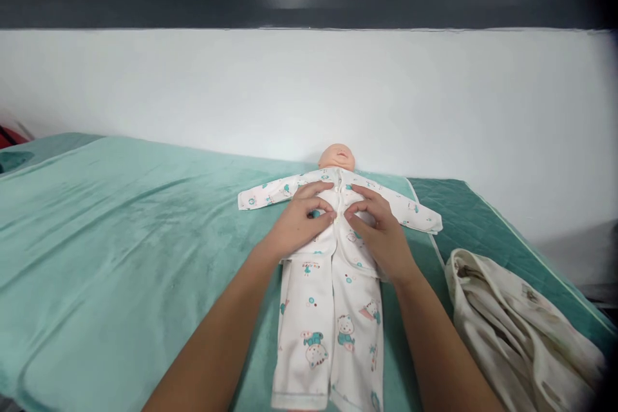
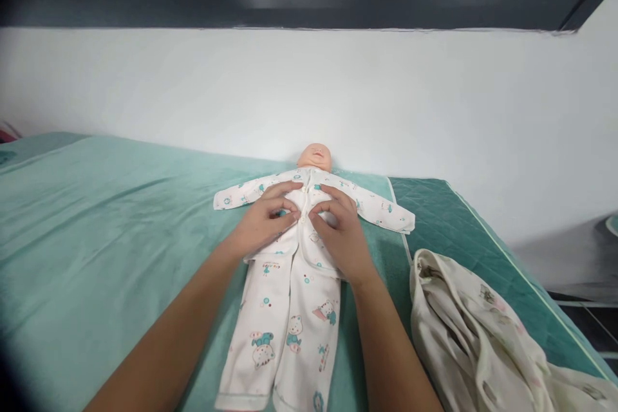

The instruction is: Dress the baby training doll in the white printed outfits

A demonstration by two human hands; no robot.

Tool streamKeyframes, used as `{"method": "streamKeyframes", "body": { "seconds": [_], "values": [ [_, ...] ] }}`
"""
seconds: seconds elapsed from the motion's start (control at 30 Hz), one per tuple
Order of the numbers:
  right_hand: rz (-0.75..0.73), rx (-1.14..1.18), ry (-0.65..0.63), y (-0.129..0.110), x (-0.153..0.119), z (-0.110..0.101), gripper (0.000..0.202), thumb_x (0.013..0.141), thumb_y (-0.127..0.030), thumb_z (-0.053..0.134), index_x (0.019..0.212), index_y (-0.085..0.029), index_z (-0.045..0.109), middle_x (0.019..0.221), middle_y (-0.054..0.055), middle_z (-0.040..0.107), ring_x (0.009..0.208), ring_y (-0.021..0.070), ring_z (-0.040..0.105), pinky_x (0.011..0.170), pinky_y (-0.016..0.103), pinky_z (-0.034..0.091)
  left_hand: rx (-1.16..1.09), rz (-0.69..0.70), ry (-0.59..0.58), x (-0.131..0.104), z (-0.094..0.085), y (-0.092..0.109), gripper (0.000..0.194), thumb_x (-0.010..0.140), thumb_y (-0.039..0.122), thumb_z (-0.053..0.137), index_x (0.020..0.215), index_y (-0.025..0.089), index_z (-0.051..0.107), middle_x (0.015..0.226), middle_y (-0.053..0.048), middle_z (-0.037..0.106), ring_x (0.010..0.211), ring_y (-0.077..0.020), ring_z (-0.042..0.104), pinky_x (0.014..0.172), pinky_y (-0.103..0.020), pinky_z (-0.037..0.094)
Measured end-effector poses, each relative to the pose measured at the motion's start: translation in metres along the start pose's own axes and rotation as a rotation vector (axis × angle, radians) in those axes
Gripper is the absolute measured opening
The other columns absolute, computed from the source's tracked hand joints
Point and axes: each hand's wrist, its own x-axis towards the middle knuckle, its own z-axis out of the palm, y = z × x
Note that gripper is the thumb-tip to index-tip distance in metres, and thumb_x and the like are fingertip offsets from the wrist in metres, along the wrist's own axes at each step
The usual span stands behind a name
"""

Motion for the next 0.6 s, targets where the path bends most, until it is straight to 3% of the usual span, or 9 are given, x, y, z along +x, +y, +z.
{"method": "streamKeyframes", "body": {
  "seconds": [0.2,0.6],
  "values": [
    [-0.012,-0.025,-0.030,0.0008,-0.0011,0.0002,0.006,0.086,-0.033,0.067,0.087,-0.029,0.072,0.144,0.001,0.052,0.138,0.0264,0.042,0.117,0.052,0.028,-0.026,-0.024,-0.096,-0.0020,-0.0020,0.0015,0.008,0.085,0.032,0.068,0.083,0.025,0.072,0.152,-0.002,0.046,0.145,-0.0252,0.037,0.120,-0.048,0.030],
    [-0.005,-0.062,-0.105,0.0008,-0.0003,-0.0010,0.007,0.086,-0.036,0.068,0.087,-0.031,0.072,0.148,-0.002,0.048,0.142,0.0276,0.036,0.119,0.055,0.024,-0.017,-0.022,-0.101,-0.0013,-0.0009,-0.0046,0.008,0.084,0.025,0.066,0.076,0.024,0.068,0.151,0.001,0.045,0.146,-0.0246,0.034,0.121,-0.049,0.028]
  ]
}}
